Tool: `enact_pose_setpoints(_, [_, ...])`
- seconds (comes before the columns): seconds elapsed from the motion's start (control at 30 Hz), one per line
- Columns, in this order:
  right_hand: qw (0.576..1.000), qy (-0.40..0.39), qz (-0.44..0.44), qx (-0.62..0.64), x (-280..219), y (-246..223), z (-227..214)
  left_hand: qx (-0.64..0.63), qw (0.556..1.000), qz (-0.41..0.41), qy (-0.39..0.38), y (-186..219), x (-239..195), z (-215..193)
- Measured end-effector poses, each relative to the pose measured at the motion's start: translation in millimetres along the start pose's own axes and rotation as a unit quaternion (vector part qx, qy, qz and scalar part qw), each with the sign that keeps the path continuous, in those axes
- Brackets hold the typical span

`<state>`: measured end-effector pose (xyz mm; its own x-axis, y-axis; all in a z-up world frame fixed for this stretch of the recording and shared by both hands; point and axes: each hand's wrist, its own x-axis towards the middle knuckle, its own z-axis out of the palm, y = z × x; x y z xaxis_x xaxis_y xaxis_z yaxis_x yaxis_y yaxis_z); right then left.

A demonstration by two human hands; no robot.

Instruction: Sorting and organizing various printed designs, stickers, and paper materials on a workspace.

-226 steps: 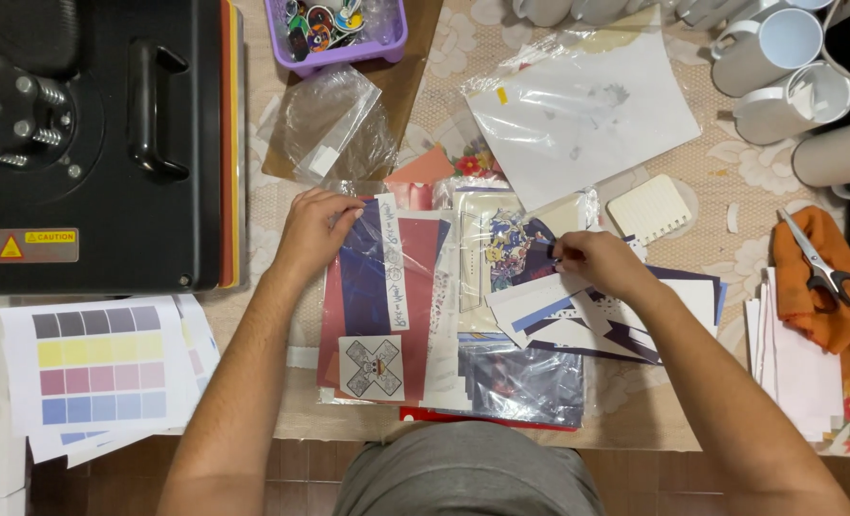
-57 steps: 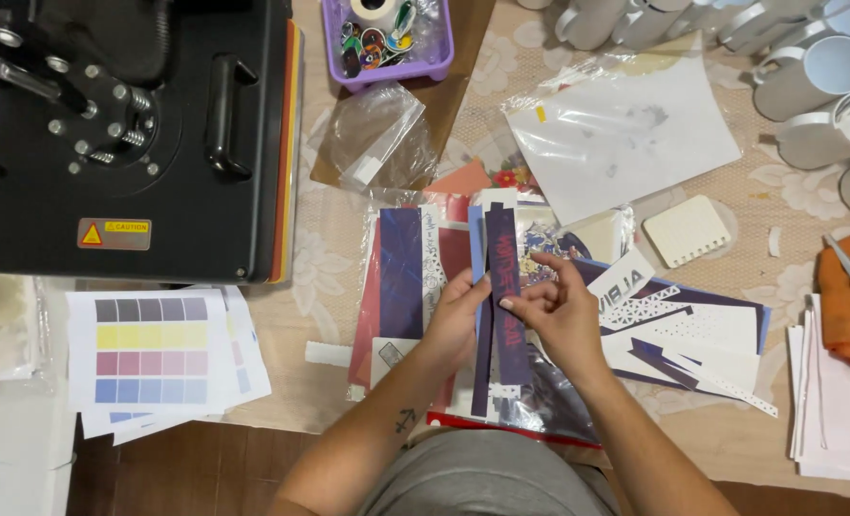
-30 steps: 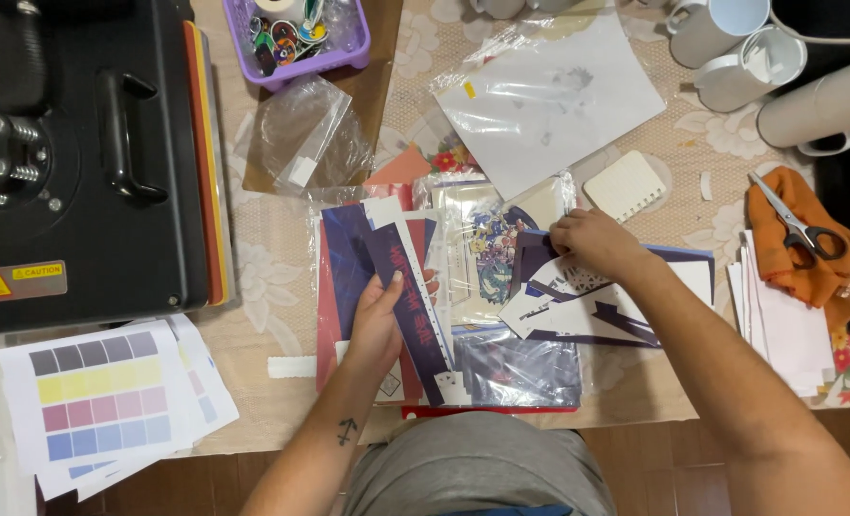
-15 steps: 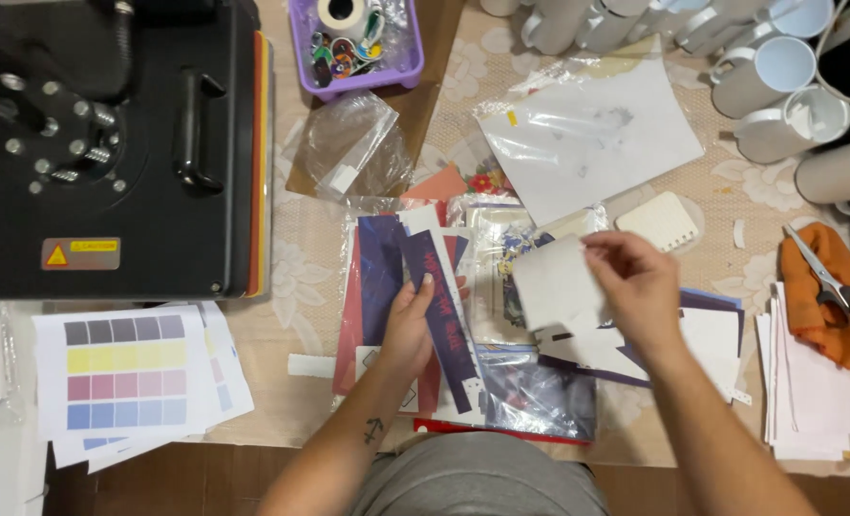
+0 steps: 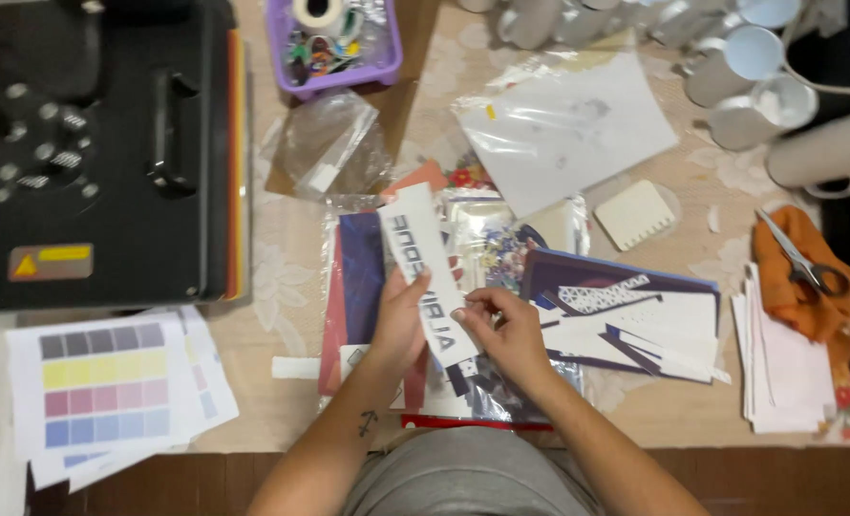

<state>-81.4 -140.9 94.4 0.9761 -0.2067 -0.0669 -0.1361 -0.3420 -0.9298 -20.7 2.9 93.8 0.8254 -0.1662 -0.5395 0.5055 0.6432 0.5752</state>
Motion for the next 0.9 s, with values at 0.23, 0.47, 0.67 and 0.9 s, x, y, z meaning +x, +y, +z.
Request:
enact_pose_setpoints(0.23, [0.920, -0.094, -0.082, -0.372, 21, 96, -150, 0.061, 0.997, -0.011, 0.036, 16, -21, -26])
enact_pose_setpoints(0.47, [0.840, -0.231, -0.020, -0.490, 47, 122, -192, 0.068, 0.994, 0.004, 0.084, 0, -40, -27])
enact_pose_setpoints(0.67, [0.814, -0.264, -0.057, -0.513, 68, 176, -197, 0.073, 0.993, 0.023, 0.093, -30, -58, 5])
enact_pose_setpoints(0.9, [0.816, -0.282, -0.067, -0.500, 65, 160, -203, 0.051, 0.993, 0.035, 0.100, -73, -74, 47])
